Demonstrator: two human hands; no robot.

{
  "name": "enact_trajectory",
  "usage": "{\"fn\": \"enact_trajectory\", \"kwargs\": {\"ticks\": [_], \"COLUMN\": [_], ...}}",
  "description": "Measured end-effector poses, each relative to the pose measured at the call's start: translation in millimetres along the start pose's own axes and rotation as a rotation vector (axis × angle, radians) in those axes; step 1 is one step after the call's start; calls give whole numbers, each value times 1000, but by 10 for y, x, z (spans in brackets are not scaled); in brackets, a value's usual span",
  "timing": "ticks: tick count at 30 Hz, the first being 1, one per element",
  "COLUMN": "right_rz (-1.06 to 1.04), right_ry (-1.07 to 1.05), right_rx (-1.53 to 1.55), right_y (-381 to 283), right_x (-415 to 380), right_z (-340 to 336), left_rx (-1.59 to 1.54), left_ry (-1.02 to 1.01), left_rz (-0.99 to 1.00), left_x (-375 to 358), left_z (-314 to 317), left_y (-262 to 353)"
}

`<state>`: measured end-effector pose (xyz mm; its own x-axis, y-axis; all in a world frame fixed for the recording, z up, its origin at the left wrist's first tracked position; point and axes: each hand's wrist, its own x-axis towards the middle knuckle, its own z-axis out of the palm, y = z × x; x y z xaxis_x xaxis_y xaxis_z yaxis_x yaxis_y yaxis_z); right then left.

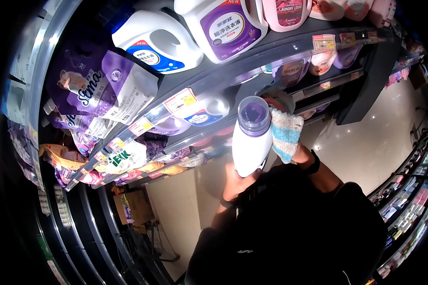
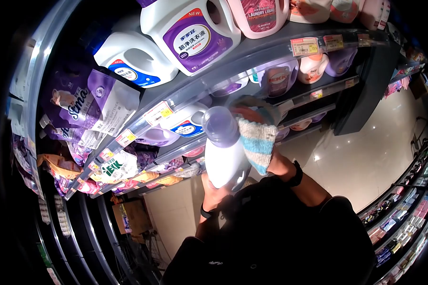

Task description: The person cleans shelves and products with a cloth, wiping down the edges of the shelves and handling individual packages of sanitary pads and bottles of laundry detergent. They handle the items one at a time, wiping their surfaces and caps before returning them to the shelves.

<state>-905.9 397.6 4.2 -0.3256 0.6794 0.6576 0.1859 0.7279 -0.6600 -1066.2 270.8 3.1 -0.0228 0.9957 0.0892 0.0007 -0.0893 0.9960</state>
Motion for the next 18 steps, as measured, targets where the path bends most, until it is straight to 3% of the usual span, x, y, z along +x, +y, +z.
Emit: {"fn": "enact_trajectory", "kwargs": {"ticks": [1,2,3,6,10,11,15,16,17,18], "right_rz": [31,228,63,-9,163,207,569,652,783,820], "right_ry": [46,90,95,77,55,71,-74,-39,118,121], "right_rx": [134,410,362,336,487,558,1701,1791,1640,1509], "right_y": [-146,-214,-133,64,716,934,1357,1374,1378,1337], "right_x": [52,17,16,0,-462,-632,-910,-928,-951,-933], "right_z": [5,36,11,78,324,434,550,533,554,490], "left_rx": [5,10,-20,-8,-224,-221,-219,-229,-224,-218], "left_ry": [-8,-16,-2,-10,-14,34,66,74,83,93], "left_rz": [-32,-63,-56,-63,-171,-119,-183,-179,-186,-194], "left_x": [0,4,35,38,74,116,233,256,276,289], "left_z": [22,47,85,57,54,109,137,145,149,155], "left_y": [-17,-34,-7,-134,-308,-283,-280,-274,-305,-329]}}
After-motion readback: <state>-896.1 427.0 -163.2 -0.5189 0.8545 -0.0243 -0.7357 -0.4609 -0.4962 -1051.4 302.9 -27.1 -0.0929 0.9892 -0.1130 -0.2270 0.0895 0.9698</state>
